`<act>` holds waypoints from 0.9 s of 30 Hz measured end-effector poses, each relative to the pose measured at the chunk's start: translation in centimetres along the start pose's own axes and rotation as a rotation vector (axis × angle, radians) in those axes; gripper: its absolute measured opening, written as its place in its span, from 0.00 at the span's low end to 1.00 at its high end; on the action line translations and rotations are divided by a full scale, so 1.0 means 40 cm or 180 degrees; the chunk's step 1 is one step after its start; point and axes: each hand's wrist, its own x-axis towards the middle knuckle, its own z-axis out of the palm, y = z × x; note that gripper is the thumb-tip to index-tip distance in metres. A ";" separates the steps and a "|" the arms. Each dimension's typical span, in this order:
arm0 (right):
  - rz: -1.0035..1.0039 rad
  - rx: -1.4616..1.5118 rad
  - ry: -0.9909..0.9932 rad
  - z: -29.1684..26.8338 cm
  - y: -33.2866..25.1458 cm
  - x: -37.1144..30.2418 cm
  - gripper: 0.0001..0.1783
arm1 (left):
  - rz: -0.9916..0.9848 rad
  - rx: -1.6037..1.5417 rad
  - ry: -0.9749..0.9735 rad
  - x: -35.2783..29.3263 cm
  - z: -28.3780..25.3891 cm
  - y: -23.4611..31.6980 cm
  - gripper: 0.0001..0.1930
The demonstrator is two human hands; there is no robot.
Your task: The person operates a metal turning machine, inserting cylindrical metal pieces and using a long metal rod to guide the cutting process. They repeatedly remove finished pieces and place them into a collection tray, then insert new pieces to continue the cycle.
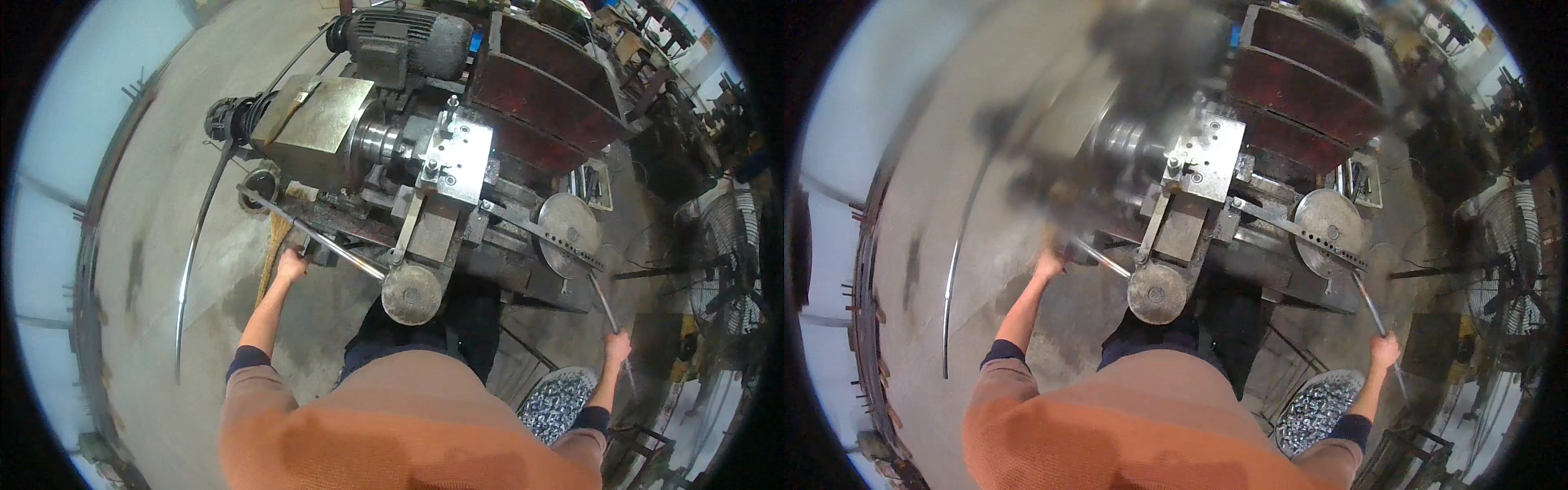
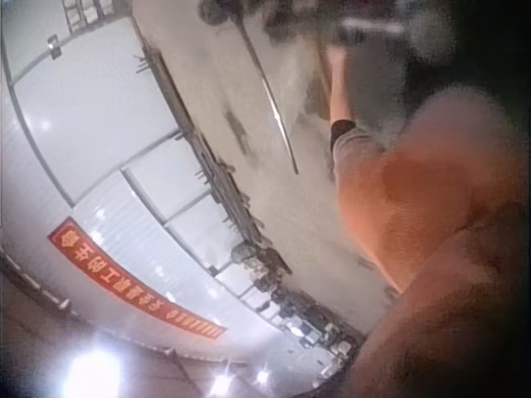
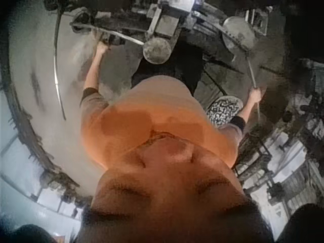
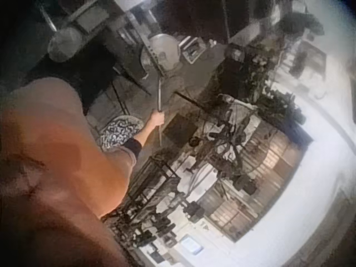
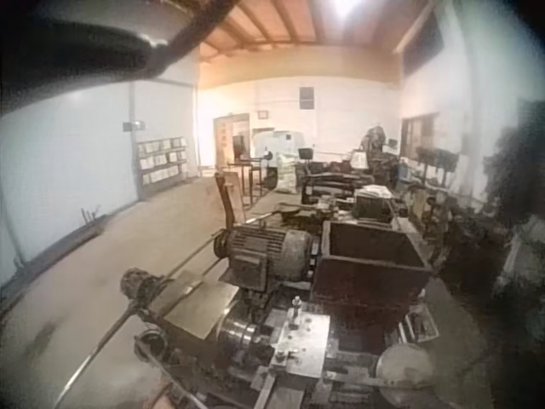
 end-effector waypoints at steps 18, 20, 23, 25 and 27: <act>0.0436 0.0703 -0.0553 -0.139 -0.064 -0.284 0.14 | 0.0668 0.0963 0.0534 -0.017 -0.151 0.147 0.16; 0.0654 0.0603 -0.0670 -0.136 -0.075 -0.287 0.14 | 0.0194 -0.1803 0.0765 -0.008 -0.186 0.100 0.20; 0.0539 0.0111 -0.0522 -0.048 -0.020 -0.347 0.14 | -0.0039 -0.3030 0.1172 -0.092 -0.219 0.288 0.19; 0.0735 0.0081 -0.0584 -0.075 -0.071 -0.365 0.15 | -0.0244 -0.3585 0.1315 -0.092 -0.194 0.362 0.18; 0.0795 0.0342 -0.0620 -0.108 -0.124 -0.396 0.14 | -0.0158 -0.4529 0.1539 -0.032 -0.161 0.388 0.14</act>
